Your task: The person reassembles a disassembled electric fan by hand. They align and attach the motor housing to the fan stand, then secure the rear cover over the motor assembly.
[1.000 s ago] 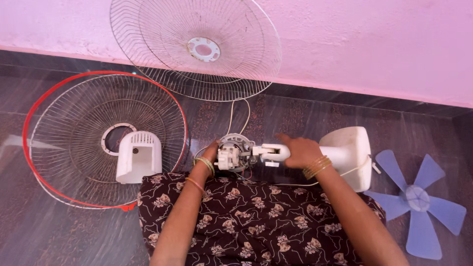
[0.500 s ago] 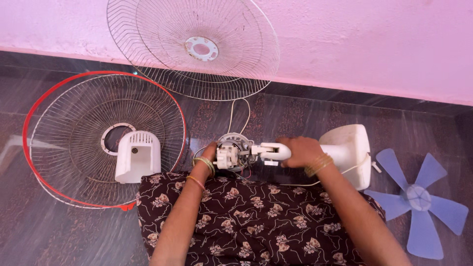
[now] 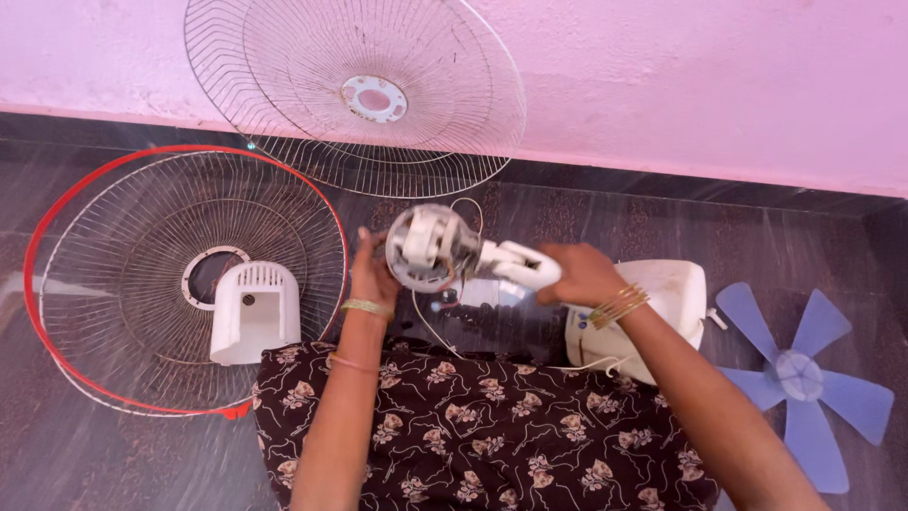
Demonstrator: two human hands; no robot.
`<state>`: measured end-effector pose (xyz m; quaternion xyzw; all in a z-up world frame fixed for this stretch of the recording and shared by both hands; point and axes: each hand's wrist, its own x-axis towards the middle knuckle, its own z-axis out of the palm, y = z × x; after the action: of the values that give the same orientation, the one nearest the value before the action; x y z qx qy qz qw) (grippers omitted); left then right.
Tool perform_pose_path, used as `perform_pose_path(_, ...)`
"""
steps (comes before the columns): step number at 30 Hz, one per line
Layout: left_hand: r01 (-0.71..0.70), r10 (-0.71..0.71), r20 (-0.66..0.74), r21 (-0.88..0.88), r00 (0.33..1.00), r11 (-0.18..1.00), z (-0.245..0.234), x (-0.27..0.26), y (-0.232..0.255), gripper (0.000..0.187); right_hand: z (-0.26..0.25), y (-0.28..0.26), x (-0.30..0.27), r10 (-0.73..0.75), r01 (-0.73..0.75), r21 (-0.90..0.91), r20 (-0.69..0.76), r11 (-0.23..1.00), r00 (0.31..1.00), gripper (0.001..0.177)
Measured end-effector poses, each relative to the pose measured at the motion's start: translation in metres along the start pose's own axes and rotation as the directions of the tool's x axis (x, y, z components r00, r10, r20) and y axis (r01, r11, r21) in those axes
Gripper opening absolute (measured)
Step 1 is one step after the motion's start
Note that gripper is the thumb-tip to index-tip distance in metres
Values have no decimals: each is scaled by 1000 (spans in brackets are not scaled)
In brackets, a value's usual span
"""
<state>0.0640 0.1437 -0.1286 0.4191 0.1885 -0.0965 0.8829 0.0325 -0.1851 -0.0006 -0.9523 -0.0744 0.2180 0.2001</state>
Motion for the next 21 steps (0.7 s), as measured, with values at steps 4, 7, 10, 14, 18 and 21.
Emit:
perform_pose_path(4,-112,139,91,-253,986,961,43,-13,21,70,-17,-3,-13,74,-57,144,-117,988,990,77)
perform_pose_path(7,-132,157,64,-289,986,948,77,-31,28,72,-26,-4,-25,57,-4,217,-241,976,969,81)
perform_pose_path(10,-77,78,-4,-242,997,967,98,-52,12,74,-30,-2,-38,70,28,316,-293,948,954,80)
perform_pose_path(14,-94,94,104,-1,990,996,100,-72,-51,84,-26,9,-54,132,72,513,-351,856,927,78)
perform_pose_path(18,-164,55,180,678,982,716,102,-77,-113,55,-28,22,-68,203,130,639,-421,758,884,74)
perform_pose_path(21,-310,-103,466,722,879,618,86,-105,-137,88,-22,29,-85,273,215,746,-472,630,838,66)
